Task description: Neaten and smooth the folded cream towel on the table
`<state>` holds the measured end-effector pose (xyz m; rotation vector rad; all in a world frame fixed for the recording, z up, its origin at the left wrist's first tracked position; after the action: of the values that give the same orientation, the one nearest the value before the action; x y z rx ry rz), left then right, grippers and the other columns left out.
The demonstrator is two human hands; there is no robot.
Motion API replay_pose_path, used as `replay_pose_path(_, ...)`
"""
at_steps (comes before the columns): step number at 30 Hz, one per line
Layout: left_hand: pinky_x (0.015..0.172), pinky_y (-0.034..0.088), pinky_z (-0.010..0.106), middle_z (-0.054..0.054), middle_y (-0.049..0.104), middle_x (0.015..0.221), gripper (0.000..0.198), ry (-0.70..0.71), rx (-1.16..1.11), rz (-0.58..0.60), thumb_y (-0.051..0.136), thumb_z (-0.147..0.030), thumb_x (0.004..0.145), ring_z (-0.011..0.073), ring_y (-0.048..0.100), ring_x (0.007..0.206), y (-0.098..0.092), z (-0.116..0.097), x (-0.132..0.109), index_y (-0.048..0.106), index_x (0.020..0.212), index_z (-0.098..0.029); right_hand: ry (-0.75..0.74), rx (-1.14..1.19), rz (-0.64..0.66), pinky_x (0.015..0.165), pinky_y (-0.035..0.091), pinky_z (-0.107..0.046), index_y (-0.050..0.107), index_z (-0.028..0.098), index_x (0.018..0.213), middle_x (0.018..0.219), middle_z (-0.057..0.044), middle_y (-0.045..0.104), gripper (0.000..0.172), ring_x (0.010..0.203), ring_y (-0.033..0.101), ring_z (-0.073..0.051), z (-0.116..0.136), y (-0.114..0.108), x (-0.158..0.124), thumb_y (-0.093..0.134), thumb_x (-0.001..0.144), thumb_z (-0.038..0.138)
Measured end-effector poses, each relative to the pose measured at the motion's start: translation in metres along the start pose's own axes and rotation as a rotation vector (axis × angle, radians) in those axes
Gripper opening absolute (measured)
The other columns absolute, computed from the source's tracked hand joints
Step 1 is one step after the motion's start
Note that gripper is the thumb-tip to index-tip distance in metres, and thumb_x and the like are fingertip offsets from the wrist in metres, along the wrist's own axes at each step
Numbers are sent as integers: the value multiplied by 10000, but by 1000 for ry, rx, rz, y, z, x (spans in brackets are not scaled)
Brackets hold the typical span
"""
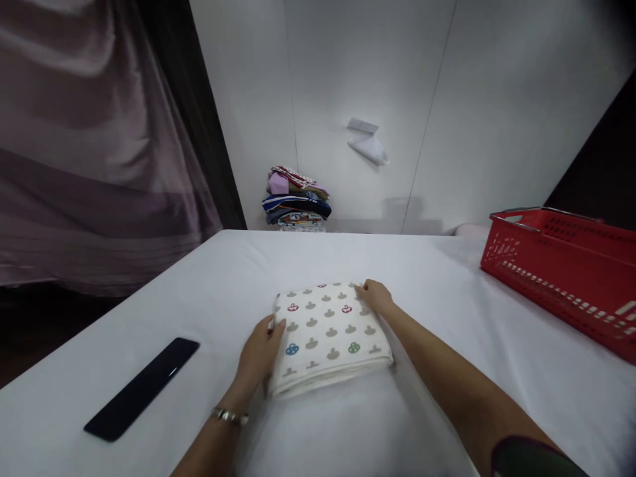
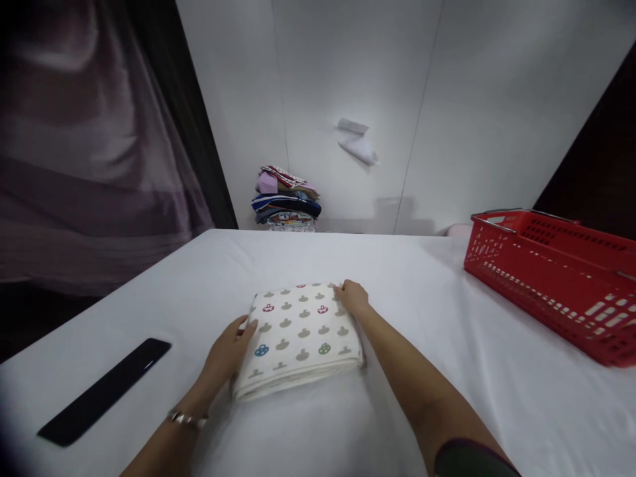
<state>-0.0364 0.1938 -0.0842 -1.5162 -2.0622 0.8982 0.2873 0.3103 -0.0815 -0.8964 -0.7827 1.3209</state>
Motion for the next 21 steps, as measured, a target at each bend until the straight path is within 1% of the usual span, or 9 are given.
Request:
replay_pose_path(4, 981, 397, 410, 92, 548, 1212, 570, 84, 99, -35, 332, -537, 803, 253, 479, 1168, 11, -10, 8, 432, 1272, -228, 18, -20, -35, 571, 278, -192, 570, 173, 845, 827, -29, 590, 271, 740, 520, -131, -7, 5, -1, 421, 910, 390)
replay_pose_path(7, 983, 394, 405, 97, 541, 1215, 566, 105, 123, -50, 318, -528, 814, 252, 466, 1179, 14, -8, 5, 414, 1286, -230, 12, -47, -37, 587, 317, -204, 573, 161, 845, 814, -43, 590, 295, 729, 532, -145, -10, 7, -2, 409, 915, 396)
replay_pose_path(9, 986, 398, 395, 96, 535, 1223, 566, 113, 122, -30, 310, -520, 820, 243, 476, 1166, 14, -8, 5, 409, 1287, -215, -23, -73, -52, 646, 362, -225, 579, 145, 907, 878, -71, 590, 268, 788, 544, -167, -3, 2, -2, 431, 907, 368)
replay_pose_path(10, 998, 392, 392, 97, 522, 1241, 566, 122, 132, -27, 310, -515, 822, 240, 470, 1173, 13, -10, 6, 411, 1284, -204, -56, -88, -67, 703, 381, -242, 575, 135, 976, 956, -92, 580, 260, 864, 541, -184, 4, -1, -3, 440, 905, 345)
replay_pose_path(12, 1038, 361, 396, 100, 462, 1312, 577, 157, 183, -60, 317, -516, 821, 242, 422, 1223, 6, -20, 10, 416, 1280, -180, -151, -110, -99, 867, 367, -272, 516, 128, 1165, 1174, -120, 497, 320, 1083, 463, -203, 24, -6, -7, 448, 905, 302)
replay_pose_path(14, 1080, 316, 402, 98, 366, 1392, 598, 214, 259, -122, 311, -527, 821, 241, 342, 1288, 0, -36, 14, 407, 1291, -170, -303, -132, -102, 1021, 260, -287, 392, 147, 1330, 1356, -102, 331, 455, 1264, 284, -194, 49, -4, -15, 442, 913, 323)
replay_pose_path(16, 1112, 263, 422, 84, 280, 1443, 612, 264, 339, -141, 297, -536, 824, 236, 258, 1339, 4, -49, 17, 383, 1313, -178, -436, -179, -42, 1089, 148, -323, 275, 155, 1413, 1430, -76, 192, 573, 1334, 131, -192, 66, 10, -23, 404, 923, 423)
replay_pose_path(18, 1131, 216, 442, 78, 237, 1463, 618, 287, 396, -80, 283, -531, 830, 230, 210, 1361, 19, -53, 20, 358, 1333, -178, -459, -243, 51, 1100, 92, -391, 216, 133, 1439, 1448, -76, 123, 660, 1348, 60, -215, 66, 30, -26, 323, 924, 532)
replay_pose_path(21, 1134, 184, 467, 69, 180, 1481, 641, 257, 424, 28, 259, -546, 830, 234, 178, 1373, 45, -41, 22, 309, 1362, -193, -379, -302, 130, 1093, 72, -436, 207, 109, 1441, 1450, -81, 97, 710, 1348, 46, -222, 50, 51, -20, 230, 920, 591)
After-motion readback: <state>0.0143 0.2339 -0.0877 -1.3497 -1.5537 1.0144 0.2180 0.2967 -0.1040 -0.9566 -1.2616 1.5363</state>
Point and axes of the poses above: each hand's wrist, its own x-axis towards the middle knuckle, its own y-axis out of the palm, z = x × y, the point moved 9 cm from there along x, towards the middle knuckle
